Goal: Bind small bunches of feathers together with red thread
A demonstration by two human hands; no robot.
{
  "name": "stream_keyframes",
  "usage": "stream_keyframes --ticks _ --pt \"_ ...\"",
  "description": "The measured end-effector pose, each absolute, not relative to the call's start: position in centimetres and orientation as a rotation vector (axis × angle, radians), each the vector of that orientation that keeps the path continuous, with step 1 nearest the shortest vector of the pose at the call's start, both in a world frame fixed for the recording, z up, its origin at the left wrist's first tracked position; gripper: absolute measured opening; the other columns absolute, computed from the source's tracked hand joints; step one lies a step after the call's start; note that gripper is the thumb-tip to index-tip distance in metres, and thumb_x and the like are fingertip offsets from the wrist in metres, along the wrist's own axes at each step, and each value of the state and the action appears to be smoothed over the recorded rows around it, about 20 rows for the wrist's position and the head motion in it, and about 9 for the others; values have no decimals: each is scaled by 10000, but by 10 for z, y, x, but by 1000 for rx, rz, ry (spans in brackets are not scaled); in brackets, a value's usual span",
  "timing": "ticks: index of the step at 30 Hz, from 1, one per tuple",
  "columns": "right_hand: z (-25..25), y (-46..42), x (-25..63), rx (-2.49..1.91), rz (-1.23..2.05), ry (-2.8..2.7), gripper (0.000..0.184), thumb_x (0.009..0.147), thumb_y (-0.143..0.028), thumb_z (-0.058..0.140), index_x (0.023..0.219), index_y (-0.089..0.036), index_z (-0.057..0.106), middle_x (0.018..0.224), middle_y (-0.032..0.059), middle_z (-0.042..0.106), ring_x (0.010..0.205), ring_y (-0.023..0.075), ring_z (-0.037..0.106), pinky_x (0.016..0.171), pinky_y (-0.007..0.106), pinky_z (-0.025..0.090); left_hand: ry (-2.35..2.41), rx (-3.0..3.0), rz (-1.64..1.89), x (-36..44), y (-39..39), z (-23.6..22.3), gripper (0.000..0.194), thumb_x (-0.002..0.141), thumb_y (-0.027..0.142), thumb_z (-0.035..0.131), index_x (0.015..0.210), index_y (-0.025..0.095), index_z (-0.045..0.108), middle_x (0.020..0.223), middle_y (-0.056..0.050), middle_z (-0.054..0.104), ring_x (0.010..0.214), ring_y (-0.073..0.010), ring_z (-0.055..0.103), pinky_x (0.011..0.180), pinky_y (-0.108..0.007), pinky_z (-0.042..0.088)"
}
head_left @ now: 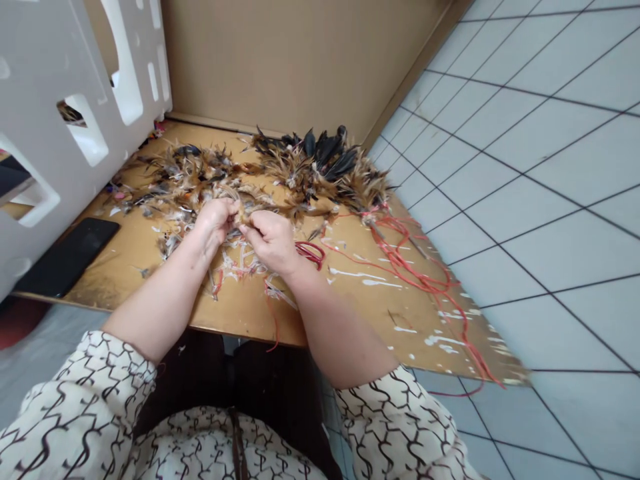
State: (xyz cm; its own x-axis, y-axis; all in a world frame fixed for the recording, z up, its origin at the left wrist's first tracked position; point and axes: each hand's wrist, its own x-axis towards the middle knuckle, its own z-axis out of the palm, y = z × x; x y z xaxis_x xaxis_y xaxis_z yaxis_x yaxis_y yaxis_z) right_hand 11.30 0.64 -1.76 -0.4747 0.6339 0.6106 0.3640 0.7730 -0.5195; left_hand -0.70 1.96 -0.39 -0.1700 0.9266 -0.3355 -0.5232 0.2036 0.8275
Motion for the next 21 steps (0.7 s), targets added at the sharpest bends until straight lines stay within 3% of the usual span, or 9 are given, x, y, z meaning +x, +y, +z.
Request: stream_keyframes --ticks 5,8,14,21 --pt "-15 6 114 -712 575 -1834 266 784 -271 513 552 -193 407 622 -10 456 648 114 435 667 276 374 1119 556 1271 -8 20 -6 270 715 -5 471 489 140 437 410 35 435 357 -47 400 417 -151 360" --pt "-14 5 111 -677 892 -1683 213 781 -271 519 589 -185 484 619 -18 494 604 96 444 626 259 388 1049 567 1213 -10 21 -8 276 741 -7 449 503 133 443 401 28 420 338 -47 385 379 -144 322" --pt "-21 5 98 -746 1448 -1354 211 794 -280 506 620 -189 430 512 -72 407 412 36 278 421 188 238 810 445 1204 -16 20 -5 251 782 -9 386 579 123 450 432 50 389 287 5 227 318 -101 193" --pt "-25 -1 85 -856 1276 -1380 256 783 -284 516 590 -200 370 520 -69 337 495 63 319 462 194 272 898 411 1226 -17 19 -2 238 724 -24 364 568 153 389 378 70 293 262 -9 162 286 -110 103"
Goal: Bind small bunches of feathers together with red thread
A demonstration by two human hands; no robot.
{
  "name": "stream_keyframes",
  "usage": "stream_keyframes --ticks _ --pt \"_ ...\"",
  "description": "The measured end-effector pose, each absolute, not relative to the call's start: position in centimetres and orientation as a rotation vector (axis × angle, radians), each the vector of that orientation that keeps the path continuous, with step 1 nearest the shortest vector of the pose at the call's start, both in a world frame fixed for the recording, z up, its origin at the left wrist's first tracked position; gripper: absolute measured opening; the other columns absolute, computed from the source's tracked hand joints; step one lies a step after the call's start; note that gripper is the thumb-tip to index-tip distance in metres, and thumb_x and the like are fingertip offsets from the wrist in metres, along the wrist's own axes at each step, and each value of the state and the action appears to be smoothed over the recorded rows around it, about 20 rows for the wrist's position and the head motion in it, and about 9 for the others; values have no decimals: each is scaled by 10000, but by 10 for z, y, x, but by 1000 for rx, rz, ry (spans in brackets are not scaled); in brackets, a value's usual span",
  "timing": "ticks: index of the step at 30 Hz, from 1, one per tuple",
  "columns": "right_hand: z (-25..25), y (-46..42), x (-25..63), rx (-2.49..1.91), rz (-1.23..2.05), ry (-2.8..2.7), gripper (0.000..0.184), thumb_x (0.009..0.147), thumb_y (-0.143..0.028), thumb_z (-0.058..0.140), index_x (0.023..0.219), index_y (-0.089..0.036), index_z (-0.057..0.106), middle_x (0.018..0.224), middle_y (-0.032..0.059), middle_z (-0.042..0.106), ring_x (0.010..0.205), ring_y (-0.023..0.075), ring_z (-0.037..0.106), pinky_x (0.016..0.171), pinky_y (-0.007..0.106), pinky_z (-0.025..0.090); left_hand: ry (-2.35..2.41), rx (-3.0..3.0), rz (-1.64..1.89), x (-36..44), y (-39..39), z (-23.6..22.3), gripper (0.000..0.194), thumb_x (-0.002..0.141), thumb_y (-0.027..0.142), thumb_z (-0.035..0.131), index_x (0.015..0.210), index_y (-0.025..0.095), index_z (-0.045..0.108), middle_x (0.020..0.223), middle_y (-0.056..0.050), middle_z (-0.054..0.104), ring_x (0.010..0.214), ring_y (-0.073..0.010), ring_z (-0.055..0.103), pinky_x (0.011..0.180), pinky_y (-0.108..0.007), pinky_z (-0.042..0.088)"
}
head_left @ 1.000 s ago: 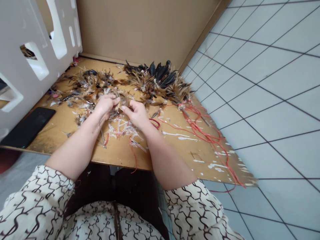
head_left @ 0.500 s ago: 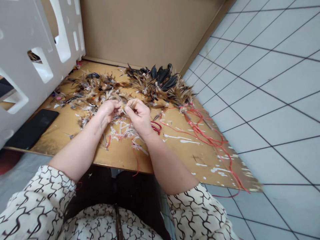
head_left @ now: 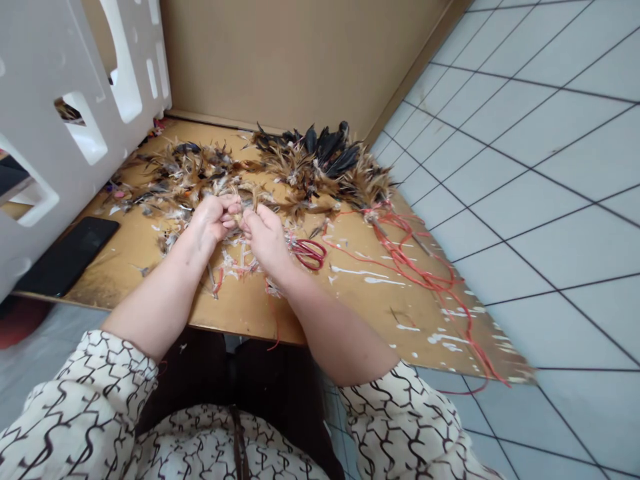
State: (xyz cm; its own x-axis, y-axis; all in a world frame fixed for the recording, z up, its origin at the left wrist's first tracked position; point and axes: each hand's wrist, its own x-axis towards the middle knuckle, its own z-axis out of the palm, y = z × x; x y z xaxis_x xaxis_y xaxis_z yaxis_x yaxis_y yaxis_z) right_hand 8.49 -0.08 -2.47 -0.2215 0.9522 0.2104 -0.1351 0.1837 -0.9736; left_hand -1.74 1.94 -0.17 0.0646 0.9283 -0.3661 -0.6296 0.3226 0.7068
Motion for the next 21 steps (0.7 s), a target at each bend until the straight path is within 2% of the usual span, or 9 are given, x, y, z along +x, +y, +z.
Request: stream_keyframes --ticks 7,11,13,15,17,19,21 --pt "-21 -14 85 -927 1006 -1556 264 788 -286 476 568 -201 357 559 -45 393 574 87 357 551 239 301 915 439 1211 -19 18 1 270 786 8 386 573 174 383 349 74 277 253 -19 163 294 -129 94" --pt "-20 -14 86 -897 1145 -1472 258 783 -303 487 586 -202 355 543 -56 362 532 73 322 502 215 280 920 468 1248 -23 20 -2 290 816 28 385 565 172 411 337 70 295 252 -19 162 293 -135 101" --pt "-21 -10 88 -884 1300 -1351 245 783 -312 499 614 -204 358 527 -70 342 487 59 296 464 196 261 901 485 1295 -23 22 -4 277 813 25 397 578 165 438 359 63 346 269 -23 235 306 -127 181" --pt "-21 -3 91 -888 1420 -1210 264 777 -318 526 630 -208 335 510 -85 332 442 43 264 430 178 240 863 508 1346 -23 22 -6 248 807 28 411 601 156 465 408 44 424 337 -39 388 356 -125 296" --pt "-19 2 94 -890 1473 -1110 295 768 -318 549 633 -211 309 490 -96 324 412 31 232 398 158 207 809 533 1370 -21 21 -6 209 801 47 433 624 149 476 455 29 468 433 -63 500 384 -128 332" --pt "-17 5 96 -895 1499 -1072 296 773 -306 542 627 -208 305 473 -98 326 394 24 216 376 143 178 752 555 1343 -20 19 -5 181 797 68 452 636 150 468 447 43 428 408 -59 471 347 -119 260" --pt "-15 4 96 -911 1519 -1073 279 784 -284 521 615 -205 313 456 -99 322 379 19 206 364 137 161 740 563 1293 -19 16 -3 192 800 70 436 626 151 458 407 69 331 321 -37 343 317 -116 169"
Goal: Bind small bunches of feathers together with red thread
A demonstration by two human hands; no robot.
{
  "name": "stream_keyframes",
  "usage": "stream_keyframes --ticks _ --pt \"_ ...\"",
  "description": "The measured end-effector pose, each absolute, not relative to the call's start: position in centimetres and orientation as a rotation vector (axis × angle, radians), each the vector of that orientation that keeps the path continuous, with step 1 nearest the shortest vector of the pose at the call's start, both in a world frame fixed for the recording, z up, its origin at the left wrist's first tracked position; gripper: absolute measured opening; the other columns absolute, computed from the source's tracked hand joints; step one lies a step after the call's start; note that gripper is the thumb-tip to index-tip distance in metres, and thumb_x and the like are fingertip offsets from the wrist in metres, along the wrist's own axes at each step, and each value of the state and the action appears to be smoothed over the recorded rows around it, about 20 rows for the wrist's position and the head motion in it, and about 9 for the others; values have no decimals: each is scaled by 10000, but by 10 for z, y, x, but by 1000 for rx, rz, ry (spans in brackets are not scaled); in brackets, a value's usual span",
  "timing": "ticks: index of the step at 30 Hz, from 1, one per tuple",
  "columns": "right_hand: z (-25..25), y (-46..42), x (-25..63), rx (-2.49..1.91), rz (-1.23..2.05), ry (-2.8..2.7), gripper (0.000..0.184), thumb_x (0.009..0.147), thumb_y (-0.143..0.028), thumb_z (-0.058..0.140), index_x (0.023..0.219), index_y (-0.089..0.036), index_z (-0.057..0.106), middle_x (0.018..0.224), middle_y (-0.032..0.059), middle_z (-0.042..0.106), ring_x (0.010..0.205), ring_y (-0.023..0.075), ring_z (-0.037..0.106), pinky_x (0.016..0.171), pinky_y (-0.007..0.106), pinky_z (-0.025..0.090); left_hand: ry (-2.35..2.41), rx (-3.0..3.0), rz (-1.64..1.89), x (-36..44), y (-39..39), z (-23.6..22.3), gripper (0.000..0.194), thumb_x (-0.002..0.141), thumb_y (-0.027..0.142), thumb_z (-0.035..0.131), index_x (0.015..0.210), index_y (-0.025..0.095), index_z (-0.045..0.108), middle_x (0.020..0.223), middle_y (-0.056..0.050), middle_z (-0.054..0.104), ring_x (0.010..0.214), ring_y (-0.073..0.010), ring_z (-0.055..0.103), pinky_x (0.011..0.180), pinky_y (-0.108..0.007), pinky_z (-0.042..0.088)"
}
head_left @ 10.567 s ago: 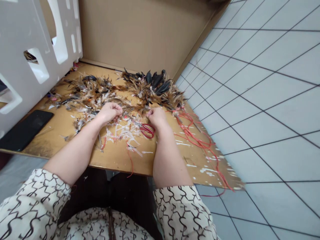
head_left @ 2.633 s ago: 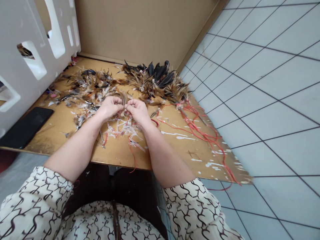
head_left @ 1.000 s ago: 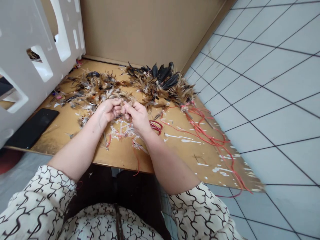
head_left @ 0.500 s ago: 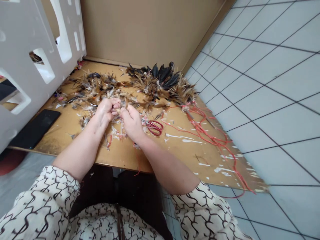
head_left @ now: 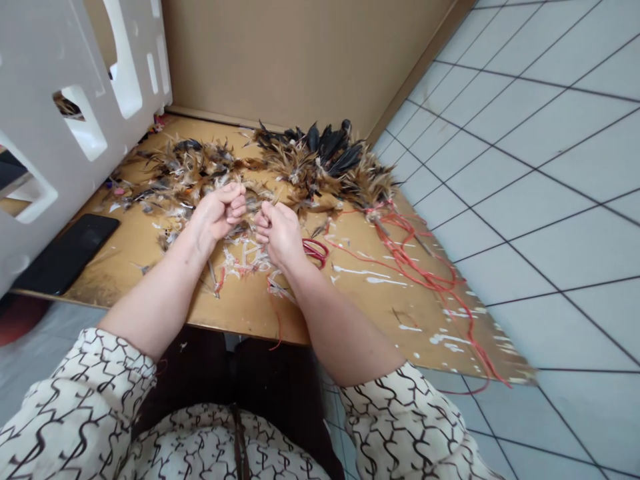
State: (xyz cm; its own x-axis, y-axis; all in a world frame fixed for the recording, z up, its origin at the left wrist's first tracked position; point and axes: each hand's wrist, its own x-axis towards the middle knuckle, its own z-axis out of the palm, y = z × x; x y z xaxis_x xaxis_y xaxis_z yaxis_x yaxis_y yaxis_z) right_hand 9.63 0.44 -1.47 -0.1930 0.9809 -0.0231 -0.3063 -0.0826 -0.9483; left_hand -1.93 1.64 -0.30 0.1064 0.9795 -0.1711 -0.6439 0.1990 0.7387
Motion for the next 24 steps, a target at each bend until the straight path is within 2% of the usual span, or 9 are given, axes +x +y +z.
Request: stream_keyframes --ticks 2,4,11,24 --pt "-13 2 95 -921 1525 -1094 265 786 -262 511 608 -204 323 444 -102 310 368 17 198 357 139 157 771 562 1258 -20 15 -1 217 793 55 406 602 149 449 382 83 248 280 -24 231 308 -115 121" --pt "-11 0 93 -923 1509 -1123 261 778 -246 514 600 -204 328 438 -103 299 364 19 204 354 143 163 813 557 1248 -20 15 0 217 765 41 410 579 149 439 376 87 214 270 -20 197 306 -112 104" --pt "-16 -1 92 -953 1348 -1227 265 744 -240 531 568 -207 336 461 -83 323 419 44 307 382 164 231 899 613 1244 -19 16 4 202 697 33 433 529 145 434 356 85 209 260 -14 174 302 -110 93" --pt "-14 -5 91 -1008 1278 -1265 222 720 -228 504 561 -210 352 465 -78 344 429 55 303 396 182 240 954 648 1270 -19 15 7 191 648 23 467 501 142 439 327 86 212 259 -8 169 316 -106 89"
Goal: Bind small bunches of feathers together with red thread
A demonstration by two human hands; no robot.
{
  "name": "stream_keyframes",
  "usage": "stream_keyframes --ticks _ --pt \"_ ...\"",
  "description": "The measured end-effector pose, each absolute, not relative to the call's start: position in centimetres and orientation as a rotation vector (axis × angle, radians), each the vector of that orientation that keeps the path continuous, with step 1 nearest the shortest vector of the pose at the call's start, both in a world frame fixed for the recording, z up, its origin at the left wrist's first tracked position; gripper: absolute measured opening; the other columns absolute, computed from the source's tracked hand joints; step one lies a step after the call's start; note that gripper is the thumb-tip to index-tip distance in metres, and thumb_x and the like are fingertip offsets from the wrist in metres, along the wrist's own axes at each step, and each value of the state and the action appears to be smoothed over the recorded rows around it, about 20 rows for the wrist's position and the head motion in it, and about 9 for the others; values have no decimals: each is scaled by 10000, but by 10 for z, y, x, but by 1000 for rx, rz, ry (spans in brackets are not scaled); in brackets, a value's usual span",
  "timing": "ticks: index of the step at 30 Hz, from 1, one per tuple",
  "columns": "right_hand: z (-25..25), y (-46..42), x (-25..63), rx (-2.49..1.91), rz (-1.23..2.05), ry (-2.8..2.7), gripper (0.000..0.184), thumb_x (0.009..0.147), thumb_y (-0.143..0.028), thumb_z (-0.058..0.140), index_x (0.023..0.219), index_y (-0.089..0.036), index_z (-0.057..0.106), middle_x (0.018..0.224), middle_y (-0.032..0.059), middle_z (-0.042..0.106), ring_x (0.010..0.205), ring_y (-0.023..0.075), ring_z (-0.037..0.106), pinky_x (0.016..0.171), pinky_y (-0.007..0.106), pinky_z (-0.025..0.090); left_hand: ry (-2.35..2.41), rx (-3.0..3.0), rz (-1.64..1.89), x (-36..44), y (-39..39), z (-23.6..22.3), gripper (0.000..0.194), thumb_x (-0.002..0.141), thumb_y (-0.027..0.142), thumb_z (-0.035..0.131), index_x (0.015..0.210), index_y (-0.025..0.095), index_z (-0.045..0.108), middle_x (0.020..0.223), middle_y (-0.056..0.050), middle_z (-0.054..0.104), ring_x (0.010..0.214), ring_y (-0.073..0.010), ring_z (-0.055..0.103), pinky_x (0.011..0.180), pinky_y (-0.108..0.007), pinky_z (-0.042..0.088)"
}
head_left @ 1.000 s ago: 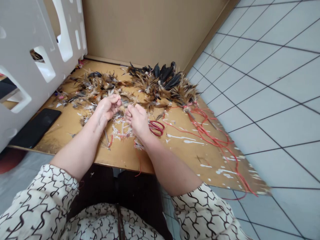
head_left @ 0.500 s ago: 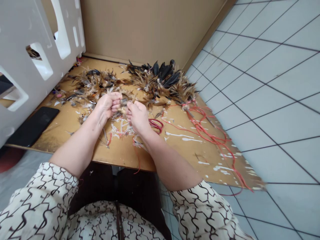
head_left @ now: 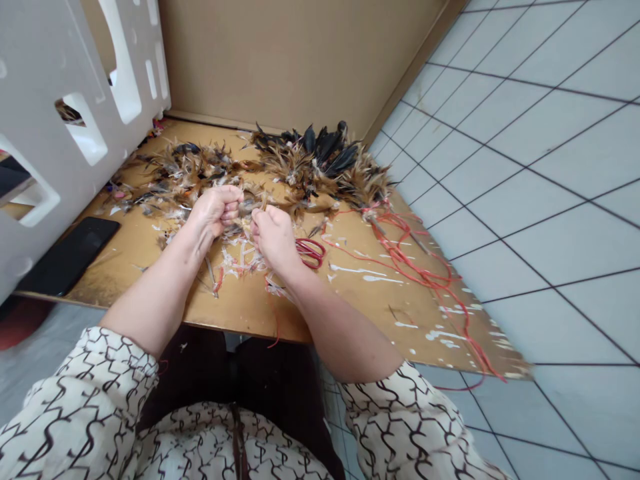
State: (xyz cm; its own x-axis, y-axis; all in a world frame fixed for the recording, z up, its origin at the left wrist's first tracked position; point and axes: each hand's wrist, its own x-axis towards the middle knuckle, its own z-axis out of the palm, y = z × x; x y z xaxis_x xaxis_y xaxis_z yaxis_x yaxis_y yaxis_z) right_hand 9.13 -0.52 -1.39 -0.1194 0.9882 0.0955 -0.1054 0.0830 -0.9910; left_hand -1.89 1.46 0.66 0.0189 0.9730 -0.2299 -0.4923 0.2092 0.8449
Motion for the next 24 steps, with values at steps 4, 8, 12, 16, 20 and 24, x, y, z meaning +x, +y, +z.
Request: stream_keyframes --ticks 4,8,12,16,20,24 --pt "-14 -6 91 -1009 1279 -1271 214 713 -232 500 559 -210 352 462 -78 339 428 55 301 394 181 235 956 647 1280 -18 14 7 199 646 17 469 493 140 439 325 87 208 261 -4 163 316 -104 89" --pt "-15 -6 92 -1013 1268 -1279 198 705 -235 490 559 -209 358 461 -76 336 429 55 296 390 180 224 964 637 1285 -18 14 7 191 621 17 492 492 143 428 327 91 215 266 0 160 315 -101 90" --pt "-15 -7 92 -1029 1252 -1278 208 700 -227 494 552 -210 350 459 -76 330 427 54 293 387 182 224 988 667 1293 -18 14 8 199 633 26 485 478 140 432 312 88 218 263 -3 159 309 -103 93" --pt "-12 -7 94 -1048 1279 -1246 223 710 -221 497 545 -208 346 443 -78 319 406 49 277 373 176 215 1000 706 1294 -19 14 6 245 689 14 450 472 127 453 303 83 220 257 -6 157 309 -110 95" --pt "-8 -2 97 -1008 1406 -1098 243 735 -225 498 568 -210 322 429 -93 287 367 35 219 350 167 182 884 650 1300 -19 16 1 258 782 45 436 544 123 498 333 79 262 275 -21 228 310 -124 149" --pt "-6 6 102 -896 1414 -890 260 776 -225 465 600 -215 273 450 -104 263 358 29 185 350 158 181 706 564 1406 -16 19 -3 250 886 176 398 731 102 579 516 -20 549 491 -79 546 416 -140 363"
